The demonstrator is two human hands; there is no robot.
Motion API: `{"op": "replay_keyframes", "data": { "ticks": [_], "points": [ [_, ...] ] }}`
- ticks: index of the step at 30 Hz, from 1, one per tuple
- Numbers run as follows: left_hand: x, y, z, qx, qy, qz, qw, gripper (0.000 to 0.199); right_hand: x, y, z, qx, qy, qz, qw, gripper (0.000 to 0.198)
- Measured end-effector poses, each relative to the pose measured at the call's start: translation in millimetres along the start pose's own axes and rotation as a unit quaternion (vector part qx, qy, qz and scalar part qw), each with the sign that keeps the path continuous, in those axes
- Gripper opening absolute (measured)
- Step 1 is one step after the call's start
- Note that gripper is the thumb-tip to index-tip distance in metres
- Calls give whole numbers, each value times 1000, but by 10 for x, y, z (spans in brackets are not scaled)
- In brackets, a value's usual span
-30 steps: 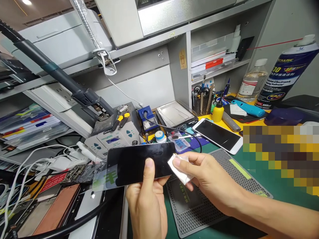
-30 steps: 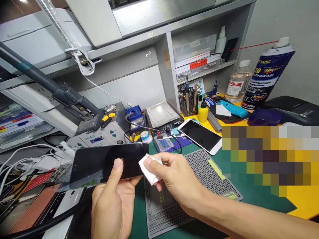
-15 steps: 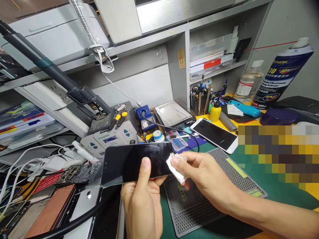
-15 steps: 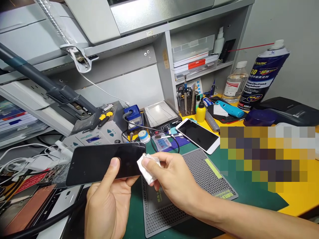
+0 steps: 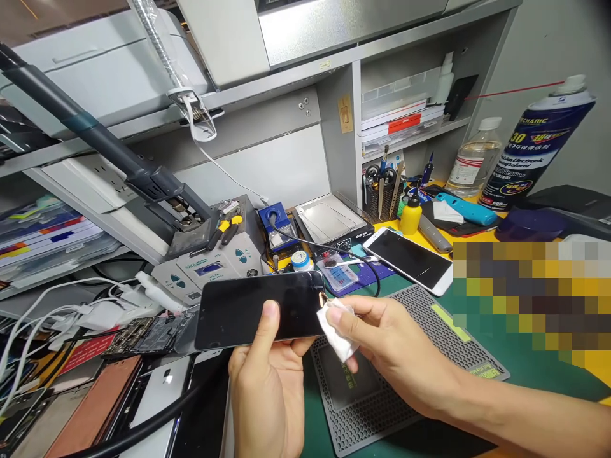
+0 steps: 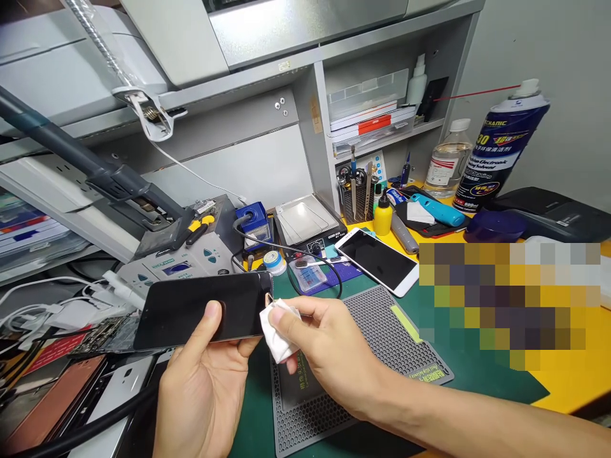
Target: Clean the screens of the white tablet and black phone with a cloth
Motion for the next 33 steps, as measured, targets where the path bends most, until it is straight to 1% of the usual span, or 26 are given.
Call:
{"op": "replay_keyframes", "data": {
  "ticks": [4,7,10,13,17,21,26,30,33],
  "points": [
    [-26,13,-12,6,-23,20,1000,16,-56,-12,-18,-10,40,17,999,36],
    [-44,17,1,13,-37,32,999,13,-22,-8,-44,-17,43,3,999,34],
    [-45,22,26,26,-46,33,998,13,32,5,-64,-20,49,-18,998,32],
    [-41,27,35,31,-57,33,997,12,48,22,-65,-23,54,-25,998,33],
    [-23,43,51,40,-63,31,997,18,55,41,-50,-31,57,-29,997,30],
    [9,63,66,44,-52,23,997,24,56,47,-44,-41,54,-20,997,29],
    [7,84,76,52,-59,30,996,29,73,42,-79,-73,76,-6,994,26],
    [22,91,71,59,-62,25,996,25,43,41,-83,-94,103,29,990,28],
    [14,92,72,65,-75,31,995,22,26,50,-49,-89,110,41,989,29]
  ]
}}
Point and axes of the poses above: each hand's wrist, its own y-axis towards the middle knuckle, its own x-axis out of the back of the hand, z = x × y, the point moved 9 cm from there along y, towards the middle knuckle, and after that the axes turned 9 degrees about x, right-handed, at the moved point
